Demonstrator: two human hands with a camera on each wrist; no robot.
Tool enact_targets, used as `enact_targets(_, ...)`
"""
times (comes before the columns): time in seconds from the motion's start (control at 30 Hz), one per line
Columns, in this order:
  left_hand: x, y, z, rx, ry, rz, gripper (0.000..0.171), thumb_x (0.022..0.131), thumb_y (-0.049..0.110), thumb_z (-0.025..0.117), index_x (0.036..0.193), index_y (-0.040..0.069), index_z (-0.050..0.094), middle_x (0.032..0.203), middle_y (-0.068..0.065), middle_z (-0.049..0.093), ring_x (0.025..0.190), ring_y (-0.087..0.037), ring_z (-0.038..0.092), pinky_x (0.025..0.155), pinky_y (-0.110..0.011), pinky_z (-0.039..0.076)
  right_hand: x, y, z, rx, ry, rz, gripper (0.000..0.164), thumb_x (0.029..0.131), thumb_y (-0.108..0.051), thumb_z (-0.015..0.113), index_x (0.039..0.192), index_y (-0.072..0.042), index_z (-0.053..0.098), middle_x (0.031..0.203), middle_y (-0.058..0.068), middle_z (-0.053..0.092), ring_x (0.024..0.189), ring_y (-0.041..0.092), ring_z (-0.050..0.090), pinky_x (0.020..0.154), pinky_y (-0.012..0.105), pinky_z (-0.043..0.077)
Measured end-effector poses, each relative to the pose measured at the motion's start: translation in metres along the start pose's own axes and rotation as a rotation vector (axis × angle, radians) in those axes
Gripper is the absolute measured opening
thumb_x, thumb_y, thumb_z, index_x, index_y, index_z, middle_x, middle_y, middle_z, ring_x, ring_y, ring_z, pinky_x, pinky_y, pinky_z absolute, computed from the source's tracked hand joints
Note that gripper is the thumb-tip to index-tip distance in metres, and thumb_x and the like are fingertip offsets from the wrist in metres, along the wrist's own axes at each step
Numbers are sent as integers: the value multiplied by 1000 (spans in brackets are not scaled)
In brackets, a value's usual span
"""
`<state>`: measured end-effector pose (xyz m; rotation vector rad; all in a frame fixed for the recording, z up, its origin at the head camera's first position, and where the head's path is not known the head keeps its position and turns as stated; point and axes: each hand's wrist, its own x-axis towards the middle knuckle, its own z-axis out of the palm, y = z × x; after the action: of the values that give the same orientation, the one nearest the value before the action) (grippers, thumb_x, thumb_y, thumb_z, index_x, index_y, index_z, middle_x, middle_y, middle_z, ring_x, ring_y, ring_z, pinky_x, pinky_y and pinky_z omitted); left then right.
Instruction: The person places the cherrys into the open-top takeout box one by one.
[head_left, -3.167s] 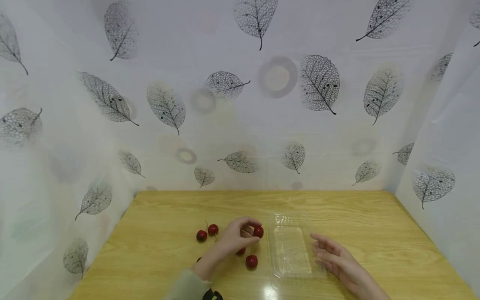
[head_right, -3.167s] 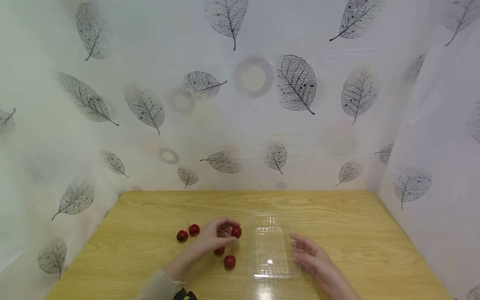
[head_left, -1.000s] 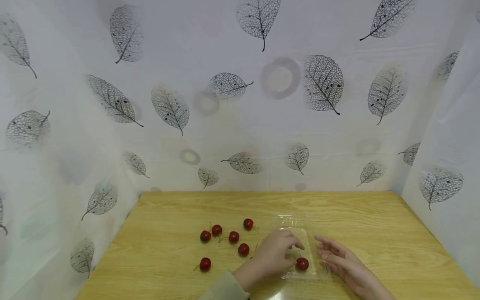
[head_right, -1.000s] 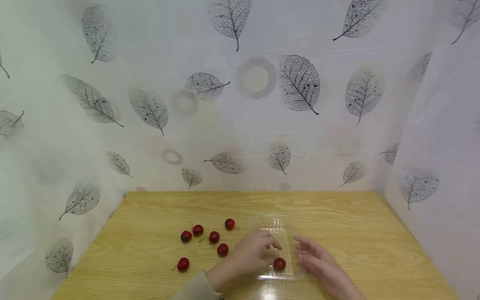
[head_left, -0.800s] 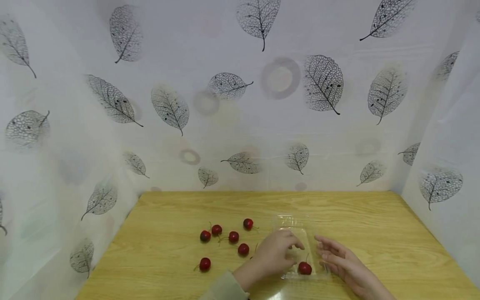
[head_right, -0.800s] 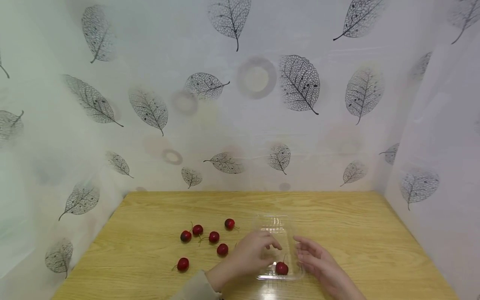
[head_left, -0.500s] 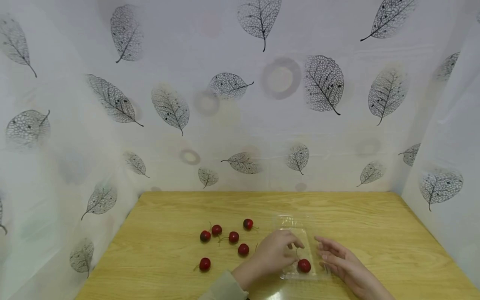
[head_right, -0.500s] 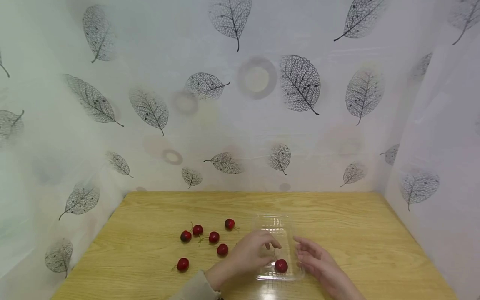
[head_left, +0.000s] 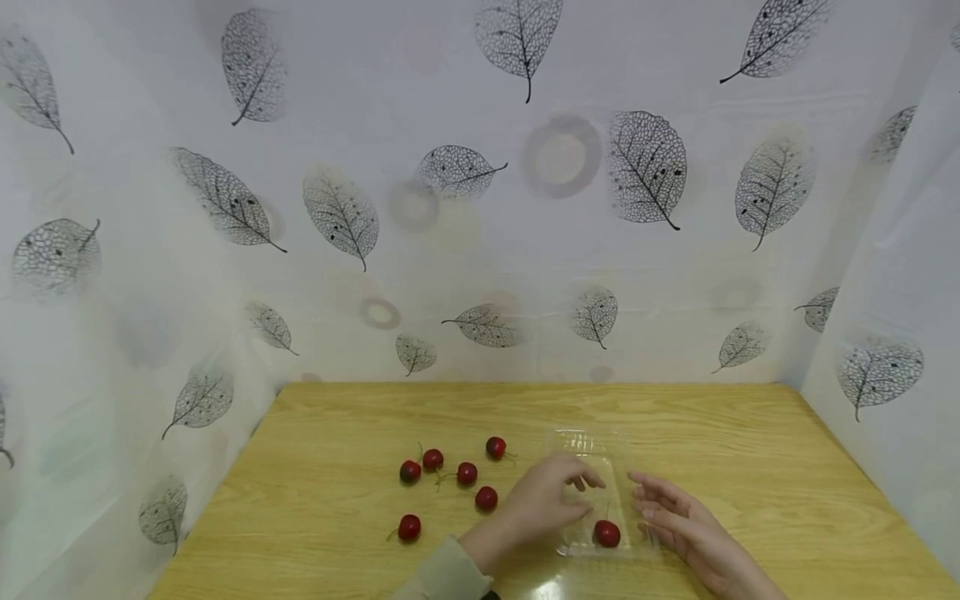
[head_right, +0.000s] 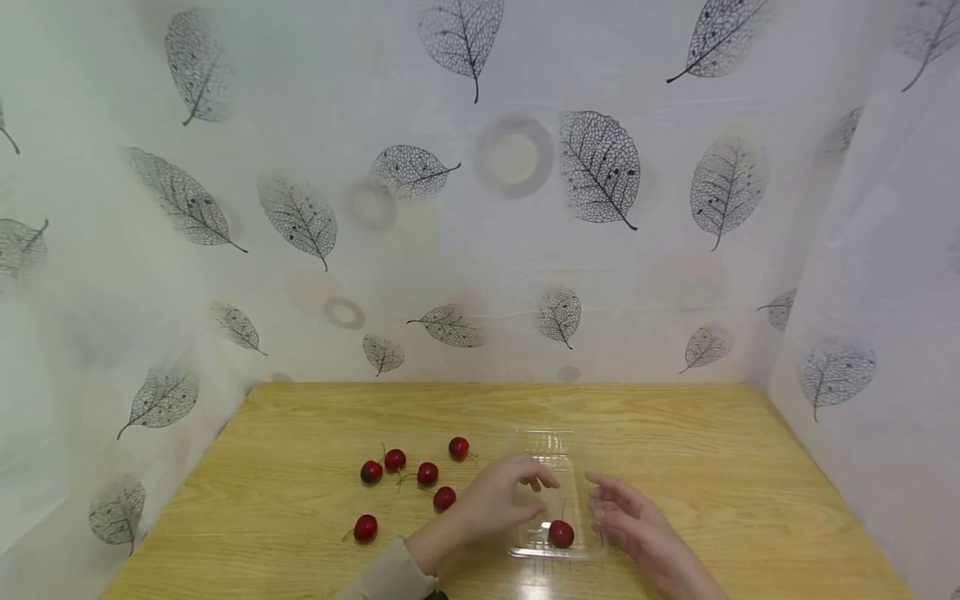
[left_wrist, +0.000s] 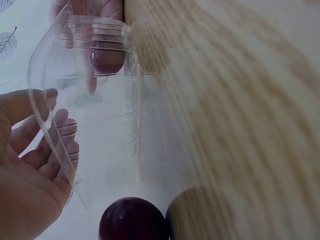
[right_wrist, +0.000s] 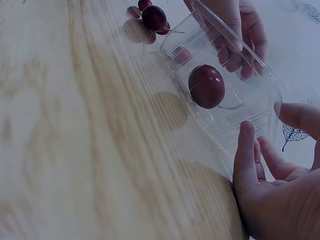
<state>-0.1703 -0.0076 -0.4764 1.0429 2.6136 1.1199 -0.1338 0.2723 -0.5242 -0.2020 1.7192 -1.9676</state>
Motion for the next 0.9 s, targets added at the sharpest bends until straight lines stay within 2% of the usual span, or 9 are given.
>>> enact_targets(0.2, 1, -3, -5, -43, 66, 35, 27, 92, 6, 80, 118, 13, 74, 118, 0, 76, 103, -5, 68, 95, -15, 54, 0, 0, 0, 5, -5, -13, 44, 113, -12, 44, 151, -32, 50, 139, -10, 49, 125, -3, 59, 106, 20, 54)
enact_targets(0.33, 1, -5, -10, -85, 94, 10, 26, 91, 3, 80, 115, 11, 75, 117, -2, 76, 100, -8, 69, 94, -17, 56, 1, -1, 1, 10, 0, -21, 43, 112, -12, 45, 149, -34, 52, 137, -11, 51, 124, -2, 60, 106, 21, 54)
enact_targets(0.57, -5, -12, -22, -157, 105, -28, 25, 91, 1, 79, 115, 8, 75, 117, -6, 75, 99, -14, 70, 94, -23, 58, 1, -2, 1, 34, -26, -63, 44, 112, -8, 44, 135, -44, 57, 134, -13, 55, 123, -2, 61, 105, 21, 55)
enact_targets(0.9, -18, -28, -33, -209, 89, -65, 25, 93, 1, 78, 117, 6, 73, 118, -12, 74, 101, -23, 71, 93, -22, 57, 2, -1, 0, 32, -13, -39, 42, 112, -10, 45, 137, -41, 56, 134, -12, 54, 123, -1, 61, 105, 21, 55)
